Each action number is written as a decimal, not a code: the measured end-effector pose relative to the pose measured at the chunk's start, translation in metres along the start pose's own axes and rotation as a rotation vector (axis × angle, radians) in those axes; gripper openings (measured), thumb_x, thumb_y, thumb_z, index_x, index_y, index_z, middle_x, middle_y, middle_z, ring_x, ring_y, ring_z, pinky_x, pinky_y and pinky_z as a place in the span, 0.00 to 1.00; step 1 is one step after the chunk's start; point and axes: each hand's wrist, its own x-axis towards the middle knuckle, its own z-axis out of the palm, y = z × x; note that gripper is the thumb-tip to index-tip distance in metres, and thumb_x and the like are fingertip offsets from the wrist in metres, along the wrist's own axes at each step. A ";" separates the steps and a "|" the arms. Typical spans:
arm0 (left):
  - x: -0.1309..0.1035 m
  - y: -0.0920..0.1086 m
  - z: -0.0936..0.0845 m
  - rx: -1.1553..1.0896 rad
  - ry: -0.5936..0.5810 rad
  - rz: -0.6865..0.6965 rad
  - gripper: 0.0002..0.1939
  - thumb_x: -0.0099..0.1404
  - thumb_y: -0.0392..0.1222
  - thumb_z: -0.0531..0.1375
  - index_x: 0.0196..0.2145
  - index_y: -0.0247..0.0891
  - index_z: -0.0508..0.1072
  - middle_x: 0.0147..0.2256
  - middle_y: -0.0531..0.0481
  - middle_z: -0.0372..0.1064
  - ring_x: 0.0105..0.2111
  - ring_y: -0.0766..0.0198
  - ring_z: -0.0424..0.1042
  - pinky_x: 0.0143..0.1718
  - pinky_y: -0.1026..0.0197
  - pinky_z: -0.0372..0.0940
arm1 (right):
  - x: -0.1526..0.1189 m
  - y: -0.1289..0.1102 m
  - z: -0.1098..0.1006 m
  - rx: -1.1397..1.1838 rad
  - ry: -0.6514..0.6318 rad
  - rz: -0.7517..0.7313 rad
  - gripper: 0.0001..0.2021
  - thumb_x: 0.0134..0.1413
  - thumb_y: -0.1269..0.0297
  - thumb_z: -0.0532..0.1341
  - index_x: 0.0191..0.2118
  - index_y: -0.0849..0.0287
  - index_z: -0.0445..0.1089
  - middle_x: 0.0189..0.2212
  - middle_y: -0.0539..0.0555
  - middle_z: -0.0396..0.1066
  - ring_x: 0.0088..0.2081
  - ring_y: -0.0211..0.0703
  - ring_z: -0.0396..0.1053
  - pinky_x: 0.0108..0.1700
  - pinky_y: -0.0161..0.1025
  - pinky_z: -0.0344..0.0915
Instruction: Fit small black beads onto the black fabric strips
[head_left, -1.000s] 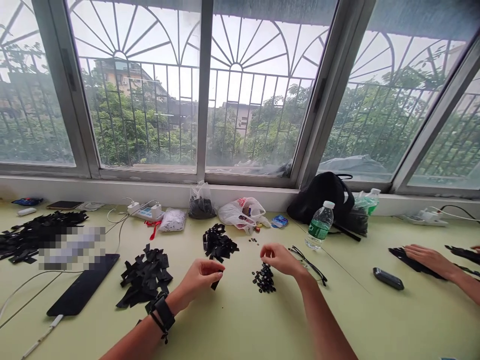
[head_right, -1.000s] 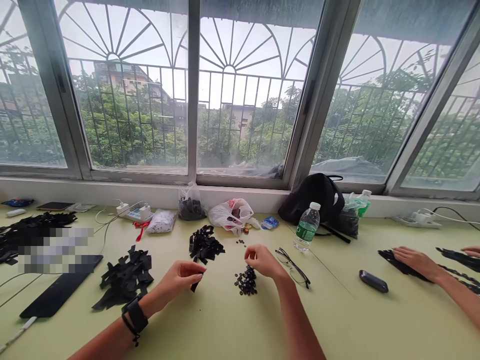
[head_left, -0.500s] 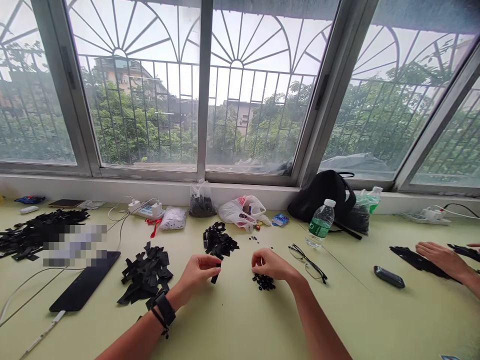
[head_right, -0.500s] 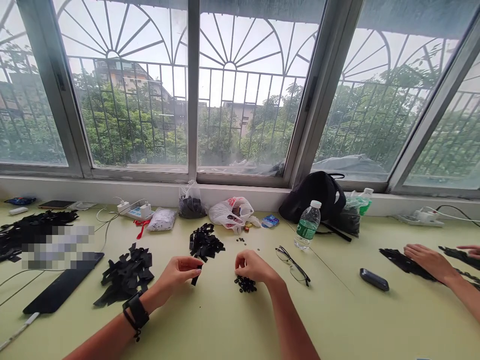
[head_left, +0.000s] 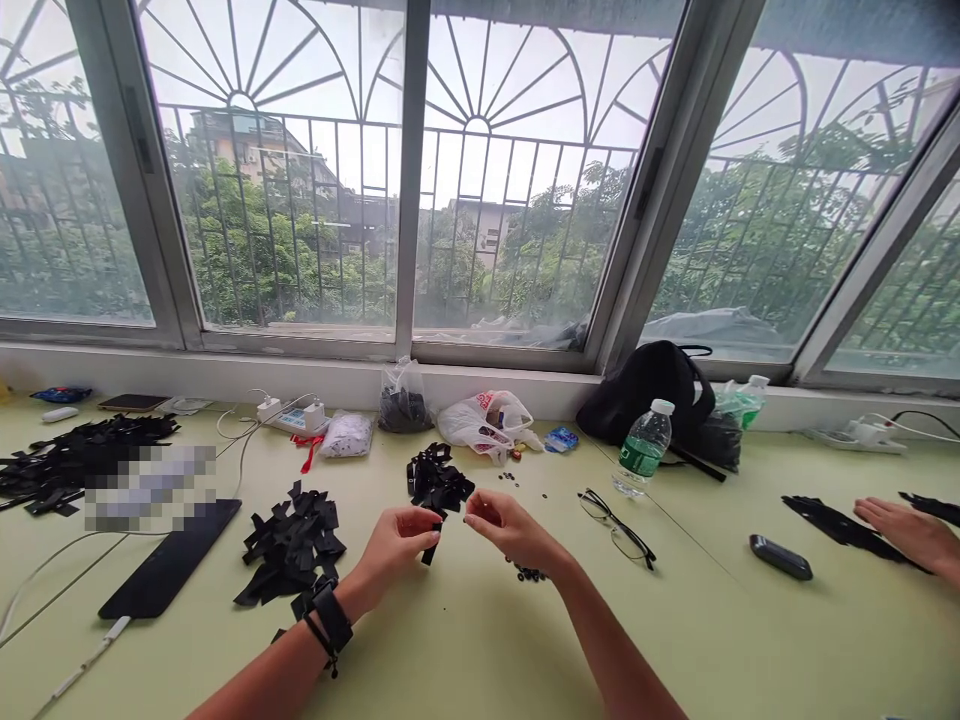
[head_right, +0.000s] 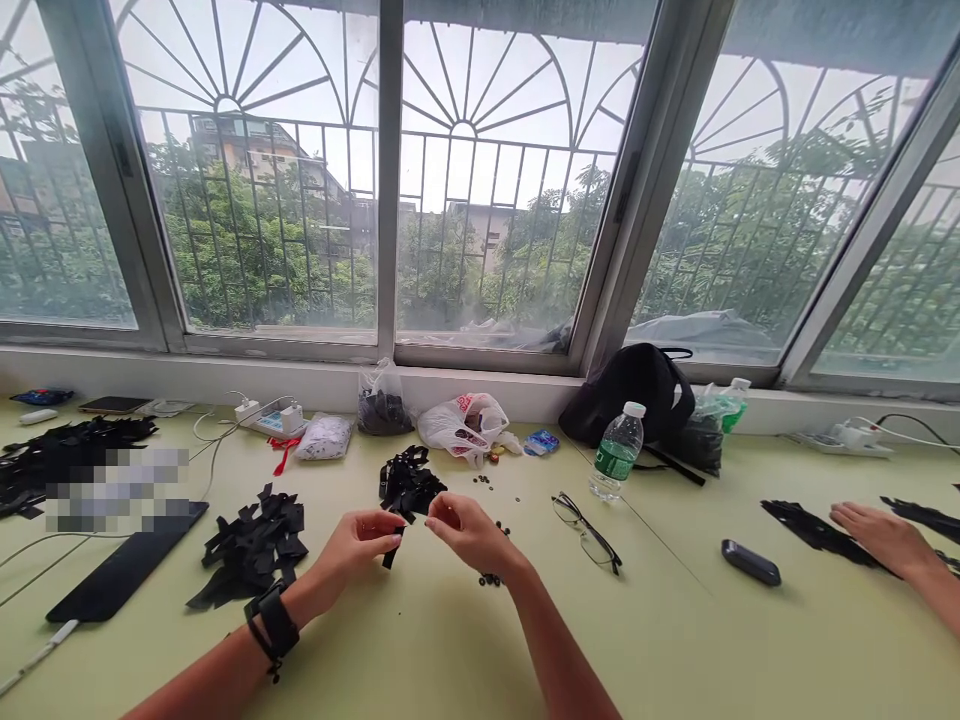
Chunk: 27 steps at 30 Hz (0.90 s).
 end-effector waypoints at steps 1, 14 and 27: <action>0.000 -0.001 0.001 0.004 0.001 0.007 0.16 0.52 0.43 0.71 0.38 0.33 0.83 0.38 0.39 0.80 0.38 0.54 0.76 0.42 0.57 0.67 | 0.002 -0.006 0.008 0.055 0.004 -0.024 0.12 0.61 0.53 0.59 0.37 0.58 0.67 0.25 0.47 0.61 0.26 0.36 0.56 0.27 0.33 0.54; 0.002 -0.003 0.001 -0.021 -0.059 0.073 0.12 0.53 0.39 0.68 0.37 0.33 0.83 0.38 0.40 0.81 0.40 0.50 0.78 0.45 0.54 0.69 | 0.011 -0.003 0.054 0.096 0.142 -0.080 0.09 0.60 0.57 0.61 0.34 0.57 0.67 0.24 0.47 0.62 0.26 0.37 0.57 0.28 0.35 0.53; -0.001 0.002 -0.002 -0.001 -0.079 0.119 0.16 0.57 0.47 0.70 0.39 0.34 0.83 0.40 0.40 0.81 0.40 0.51 0.77 0.43 0.56 0.70 | 0.014 0.000 0.050 0.600 0.009 0.050 0.21 0.48 0.46 0.71 0.34 0.58 0.66 0.26 0.46 0.64 0.26 0.37 0.64 0.30 0.36 0.63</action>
